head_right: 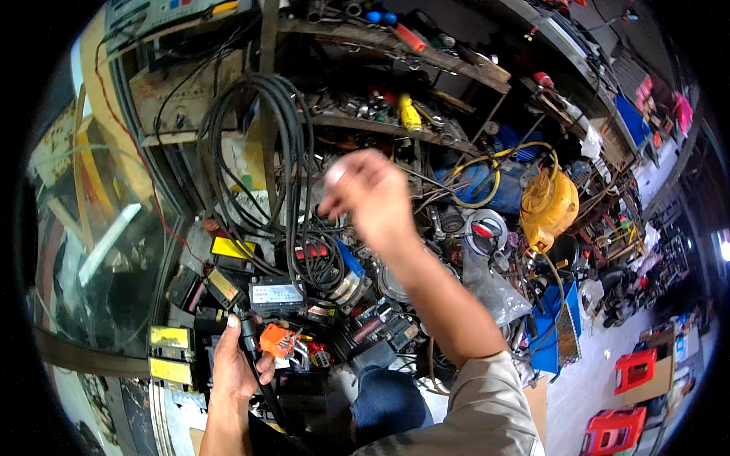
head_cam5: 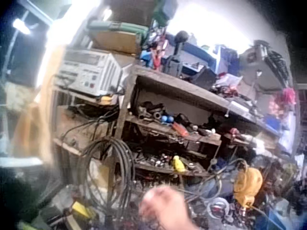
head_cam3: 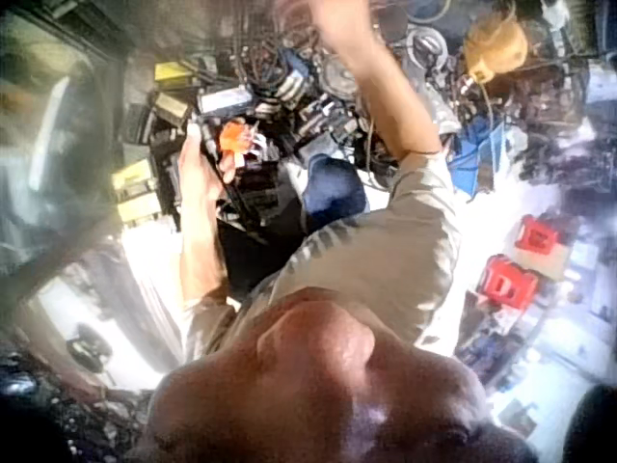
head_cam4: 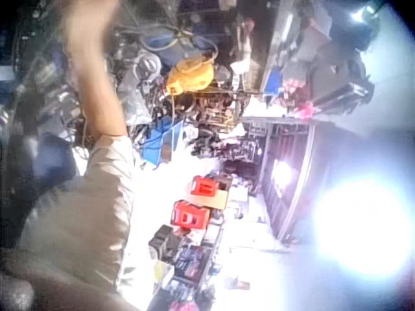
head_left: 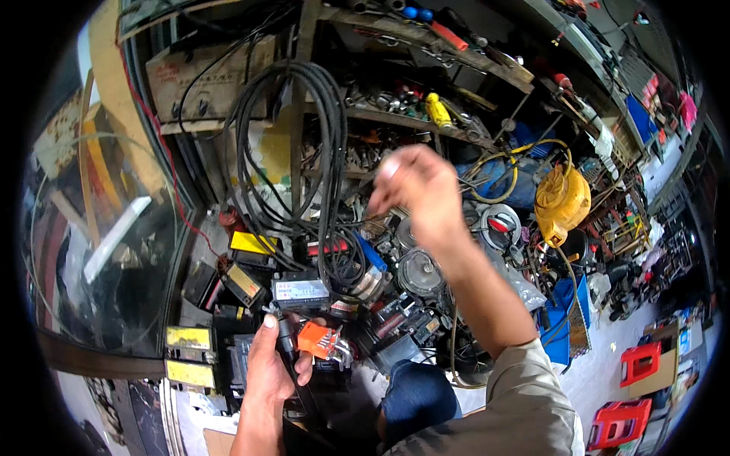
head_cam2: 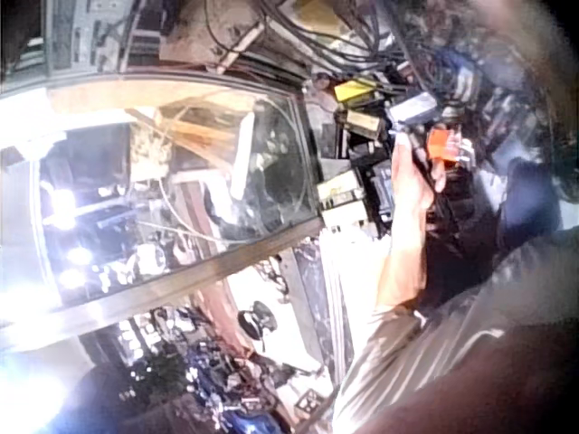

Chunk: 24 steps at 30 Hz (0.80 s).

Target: The person removes a black electrical component from a scooter frame, takes it to a cluttered workbench to manipulate wires and a screw with a small tool, and then re-attaches the part to the handlebar.

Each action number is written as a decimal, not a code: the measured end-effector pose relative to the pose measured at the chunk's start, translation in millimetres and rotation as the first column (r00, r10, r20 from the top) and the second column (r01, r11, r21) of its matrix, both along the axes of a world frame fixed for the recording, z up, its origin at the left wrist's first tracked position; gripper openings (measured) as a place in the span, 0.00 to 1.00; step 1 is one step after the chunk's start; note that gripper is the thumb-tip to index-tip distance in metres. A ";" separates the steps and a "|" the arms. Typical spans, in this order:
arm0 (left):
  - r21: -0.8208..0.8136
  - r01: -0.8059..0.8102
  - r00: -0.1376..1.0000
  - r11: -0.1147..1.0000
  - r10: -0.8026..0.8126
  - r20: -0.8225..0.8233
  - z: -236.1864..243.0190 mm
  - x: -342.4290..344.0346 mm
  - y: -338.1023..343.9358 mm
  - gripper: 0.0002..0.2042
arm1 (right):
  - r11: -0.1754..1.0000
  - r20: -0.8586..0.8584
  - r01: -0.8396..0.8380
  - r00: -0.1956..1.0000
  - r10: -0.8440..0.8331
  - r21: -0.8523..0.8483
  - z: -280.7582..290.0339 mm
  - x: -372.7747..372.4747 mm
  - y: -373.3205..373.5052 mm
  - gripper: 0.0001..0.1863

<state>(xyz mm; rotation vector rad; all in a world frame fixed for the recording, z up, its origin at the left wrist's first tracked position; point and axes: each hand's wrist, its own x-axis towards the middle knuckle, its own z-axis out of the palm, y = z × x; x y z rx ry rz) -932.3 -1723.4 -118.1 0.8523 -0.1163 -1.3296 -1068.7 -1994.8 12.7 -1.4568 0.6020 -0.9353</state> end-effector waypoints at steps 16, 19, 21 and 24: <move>0.100 0.034 0.992 0.994 -0.046 0.121 -1.3 -7.5 -2.0 0.25 | 0.882 0.495 0.261 0.748 -0.442 0.394 44.9 5.6 -244.8 0.09; 0.091 0.038 0.995 0.995 -0.046 0.090 -1.2 -8.3 -3.8 0.25 | 0.911 0.409 0.229 0.837 -0.364 0.342 26.3 -0.9 -241.4 0.11; 0.085 0.047 0.995 0.995 -0.054 0.088 -2.2 -7.1 -4.2 0.25 | 0.936 0.388 0.168 0.876 -0.285 0.308 27.8 18.1 -217.5 0.10; 0.117 0.038 0.992 0.992 -0.052 0.116 -1.8 -7.4 -6.1 0.26 | 0.932 0.502 0.045 0.833 -0.234 0.360 49.4 48.3 -191.9 0.09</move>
